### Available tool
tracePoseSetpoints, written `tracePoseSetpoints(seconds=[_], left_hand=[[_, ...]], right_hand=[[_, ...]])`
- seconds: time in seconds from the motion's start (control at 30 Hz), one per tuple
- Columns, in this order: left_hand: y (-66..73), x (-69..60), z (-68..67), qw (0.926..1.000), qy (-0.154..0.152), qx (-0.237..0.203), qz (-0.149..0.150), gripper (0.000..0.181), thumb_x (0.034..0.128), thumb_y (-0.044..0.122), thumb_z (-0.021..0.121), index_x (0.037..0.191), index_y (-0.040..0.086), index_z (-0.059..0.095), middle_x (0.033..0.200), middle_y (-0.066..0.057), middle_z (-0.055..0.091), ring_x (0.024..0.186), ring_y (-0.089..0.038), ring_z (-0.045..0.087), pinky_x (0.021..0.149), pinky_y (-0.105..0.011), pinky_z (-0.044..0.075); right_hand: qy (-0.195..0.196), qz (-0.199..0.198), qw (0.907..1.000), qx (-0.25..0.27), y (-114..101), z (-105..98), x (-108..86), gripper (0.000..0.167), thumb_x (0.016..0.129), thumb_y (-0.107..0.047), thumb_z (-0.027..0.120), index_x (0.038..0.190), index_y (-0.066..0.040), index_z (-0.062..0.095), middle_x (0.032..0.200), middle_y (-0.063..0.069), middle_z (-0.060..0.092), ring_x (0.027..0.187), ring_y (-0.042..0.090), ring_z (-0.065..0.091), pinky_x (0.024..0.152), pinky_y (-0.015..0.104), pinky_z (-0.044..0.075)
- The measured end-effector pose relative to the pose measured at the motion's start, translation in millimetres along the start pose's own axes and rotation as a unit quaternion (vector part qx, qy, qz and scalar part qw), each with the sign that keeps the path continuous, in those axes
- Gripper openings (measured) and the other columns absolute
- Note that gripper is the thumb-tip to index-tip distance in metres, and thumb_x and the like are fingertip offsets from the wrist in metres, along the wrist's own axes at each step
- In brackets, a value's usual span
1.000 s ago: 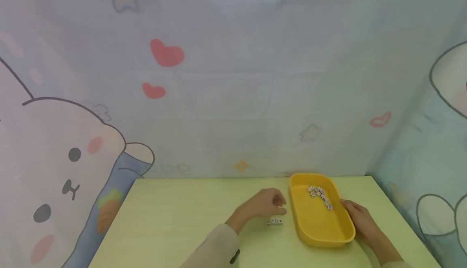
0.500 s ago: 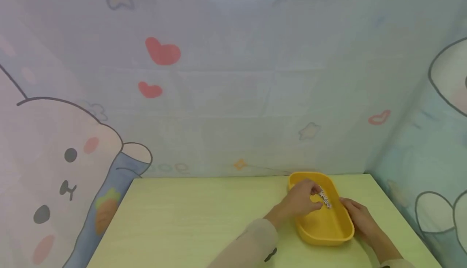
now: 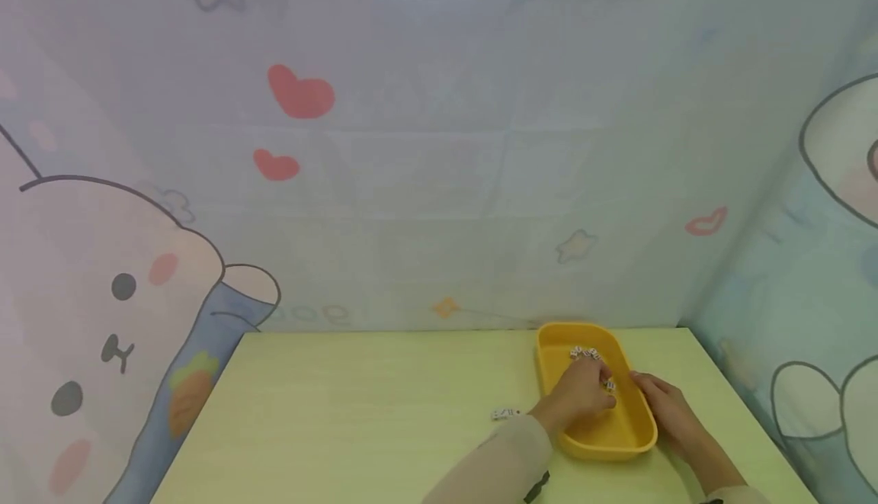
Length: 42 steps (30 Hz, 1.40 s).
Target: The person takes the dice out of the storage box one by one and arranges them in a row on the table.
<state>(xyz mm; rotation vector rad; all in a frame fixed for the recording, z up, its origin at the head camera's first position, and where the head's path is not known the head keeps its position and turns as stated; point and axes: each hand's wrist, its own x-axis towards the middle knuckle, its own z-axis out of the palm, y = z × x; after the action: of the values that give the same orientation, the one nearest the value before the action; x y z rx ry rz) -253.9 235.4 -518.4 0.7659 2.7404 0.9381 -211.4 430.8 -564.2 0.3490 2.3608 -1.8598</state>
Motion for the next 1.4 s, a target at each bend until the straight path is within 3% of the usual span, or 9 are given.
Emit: tracePoseSetpoints(seconds=[0.2, 0.6, 0.97, 1.13, 1.27, 1.4], left_hand=[[-3.3, 8.2, 5.3, 0.9996, -0.008, 0.025, 0.007, 0.033, 0.0926, 0.023, 0.084, 0.124, 0.018, 0.073, 0.108, 0.012, 0.066, 0.095, 0.001, 0.058, 0.084, -0.015, 0.050], [-8.0, 14.0, 16.3, 0.9987, -0.011, 0.048, 0.014, 0.027, 0.0902, 0.017, 0.080, 0.116, 0.021, 0.074, 0.101, 0.015, 0.063, 0.093, 0.001, 0.057, 0.083, -0.015, 0.049], [-12.2, 15.8, 21.2, 0.9935, -0.025, 0.107, 0.031, 0.010, 0.0924, 0.020, 0.081, 0.097, 0.026, 0.075, 0.085, 0.017, 0.058, 0.077, 0.002, 0.051, 0.071, -0.012, 0.043], [-12.1, 15.1, 22.7, 0.9925, -0.024, 0.115, 0.031, 0.007, 0.0934, 0.021, 0.080, 0.095, 0.026, 0.075, 0.086, 0.018, 0.061, 0.079, 0.003, 0.053, 0.072, -0.012, 0.045], [-4.0, 15.3, 16.1, 0.9939, -0.026, 0.102, 0.034, 0.006, 0.0942, 0.025, 0.078, 0.091, 0.025, 0.073, 0.083, 0.018, 0.061, 0.077, 0.003, 0.054, 0.073, -0.012, 0.046], [1.2, 9.7, -5.6, 0.9961, -0.016, 0.065, 0.059, 0.008, 0.0942, 0.022, 0.078, 0.088, 0.023, 0.072, 0.078, 0.018, 0.059, 0.074, 0.002, 0.053, 0.092, -0.016, 0.049]], right_hand=[[0.009, -0.003, 0.9999, -0.007, -1, 2, 2.6, 0.078, 0.111, -0.055, 0.046, 0.157, 0.007, 0.039, 0.139, 0.017, 0.063, 0.102, 0.009, 0.067, 0.086, 0.030, 0.060], [0.027, 0.000, 0.9996, 0.000, 0, 6, 3.1, 0.074, 0.111, -0.053, 0.048, 0.154, 0.007, 0.044, 0.136, 0.015, 0.065, 0.102, 0.008, 0.067, 0.085, 0.030, 0.060], [0.029, 0.002, 0.9996, -0.003, -1, 10, 5.4, 0.077, 0.110, -0.055, 0.048, 0.154, 0.008, 0.044, 0.145, 0.022, 0.059, 0.104, 0.008, 0.065, 0.085, 0.028, 0.059], [0.031, 0.003, 0.9994, -0.016, 0, 10, 4.3, 0.077, 0.110, -0.056, 0.047, 0.155, 0.008, 0.044, 0.151, 0.025, 0.054, 0.106, 0.007, 0.063, 0.086, 0.027, 0.058], [0.033, 0.003, 0.9991, -0.025, -1, 5, 3.1, 0.076, 0.111, -0.054, 0.047, 0.154, 0.008, 0.044, 0.148, 0.024, 0.056, 0.105, 0.008, 0.064, 0.085, 0.027, 0.059], [0.033, 0.007, 0.9992, -0.021, 1, 3, 2.4, 0.075, 0.111, -0.054, 0.048, 0.154, 0.007, 0.046, 0.141, 0.017, 0.062, 0.103, 0.009, 0.065, 0.084, 0.029, 0.060]])
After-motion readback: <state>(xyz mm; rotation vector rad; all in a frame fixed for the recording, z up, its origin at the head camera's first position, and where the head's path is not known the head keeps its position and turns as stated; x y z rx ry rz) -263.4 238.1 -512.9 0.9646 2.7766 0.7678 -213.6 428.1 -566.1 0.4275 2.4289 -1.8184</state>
